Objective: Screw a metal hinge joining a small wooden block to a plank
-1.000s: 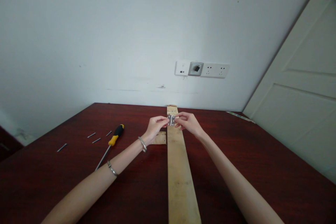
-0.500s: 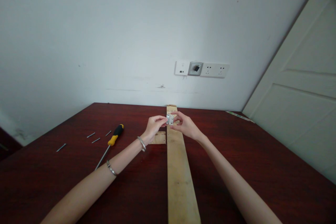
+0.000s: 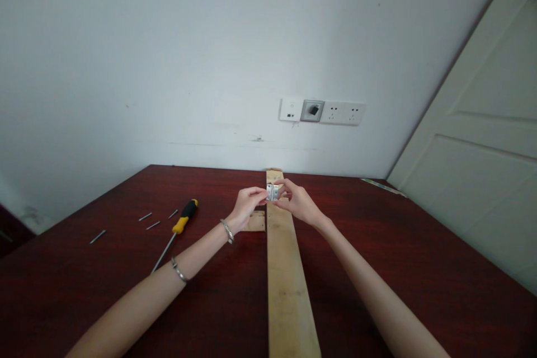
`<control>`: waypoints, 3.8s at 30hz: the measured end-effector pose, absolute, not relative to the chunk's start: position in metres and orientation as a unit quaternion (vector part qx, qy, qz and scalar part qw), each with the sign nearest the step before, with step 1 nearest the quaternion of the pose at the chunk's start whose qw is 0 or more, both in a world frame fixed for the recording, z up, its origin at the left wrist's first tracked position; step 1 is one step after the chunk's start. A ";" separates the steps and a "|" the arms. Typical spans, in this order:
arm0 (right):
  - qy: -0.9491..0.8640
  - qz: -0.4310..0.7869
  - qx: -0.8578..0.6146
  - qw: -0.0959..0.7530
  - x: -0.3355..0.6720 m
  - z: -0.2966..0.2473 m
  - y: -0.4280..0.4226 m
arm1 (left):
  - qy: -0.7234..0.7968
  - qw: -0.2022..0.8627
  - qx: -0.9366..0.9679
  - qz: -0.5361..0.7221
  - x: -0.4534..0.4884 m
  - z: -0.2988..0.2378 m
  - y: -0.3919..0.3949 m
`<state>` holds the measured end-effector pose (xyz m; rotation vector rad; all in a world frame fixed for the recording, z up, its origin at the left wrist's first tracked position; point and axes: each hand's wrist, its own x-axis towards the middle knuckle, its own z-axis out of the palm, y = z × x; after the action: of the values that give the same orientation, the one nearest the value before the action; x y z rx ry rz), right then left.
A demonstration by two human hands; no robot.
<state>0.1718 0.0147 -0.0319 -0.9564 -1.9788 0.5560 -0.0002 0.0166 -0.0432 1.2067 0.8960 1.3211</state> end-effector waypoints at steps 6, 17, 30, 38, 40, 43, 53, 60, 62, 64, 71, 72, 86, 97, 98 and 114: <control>-0.811 0.167 -0.383 0.410 0.172 -0.025 0.011 | 0.369 0.549 0.507 0.552 0.000 -0.046 0.019; -0.830 0.101 -0.391 0.385 0.179 -0.016 0.010 | 0.321 0.362 0.748 0.454 -0.024 -0.040 0.030; -0.854 0.112 -0.357 0.361 0.178 -0.012 0.006 | 0.257 0.190 0.859 0.401 -0.028 -0.035 0.028; -0.844 0.117 -0.377 0.362 0.176 -0.015 0.007 | 0.279 0.165 0.892 0.315 -0.040 -0.010 0.026; -0.842 0.120 -0.379 0.365 0.175 -0.017 0.006 | 0.287 0.155 0.895 0.305 -0.041 -0.009 0.025; -0.842 0.123 -0.380 0.362 0.172 -0.025 0.008 | 0.294 0.133 0.901 0.291 -0.045 -0.016 0.026; -0.834 0.164 -0.418 0.320 0.161 -0.071 0.008 | 0.321 0.104 0.915 0.220 -0.050 -0.057 0.021; -0.837 0.139 -0.421 0.322 0.168 -0.087 0.006 | 0.334 0.114 0.912 0.209 -0.042 -0.067 0.018; -0.838 0.144 -0.418 0.318 0.169 -0.089 0.007 | 0.335 0.118 0.912 0.207 -0.043 -0.069 0.019; -0.843 0.146 -0.412 0.314 0.170 -0.089 0.008 | 0.333 0.125 0.911 0.208 -0.043 -0.071 0.019; -0.857 0.156 -0.401 0.285 0.175 -0.085 0.009 | 0.318 0.146 0.913 0.211 -0.044 -0.072 0.019; -0.857 0.160 -0.402 0.281 0.175 -0.084 0.008 | 0.319 0.145 0.913 0.208 -0.044 -0.072 0.019; -0.857 0.170 -0.398 0.282 0.179 -0.079 0.009 | 0.321 0.138 0.920 0.179 -0.046 -0.073 0.021; -0.857 0.173 -0.403 0.269 0.178 -0.075 0.006 | 0.330 0.138 0.918 0.171 -0.046 -0.072 0.020; -0.857 0.173 -0.404 0.269 0.178 -0.074 0.006 | 0.332 0.138 0.918 0.171 -0.046 -0.073 0.020; -0.861 0.170 -0.402 0.259 0.180 -0.077 0.009 | 0.337 0.129 0.917 0.169 -0.046 -0.074 0.020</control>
<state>0.1799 0.0088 -0.0769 -1.0900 -2.3341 0.4615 -0.0461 0.0200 -0.0736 2.6657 0.9800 0.4916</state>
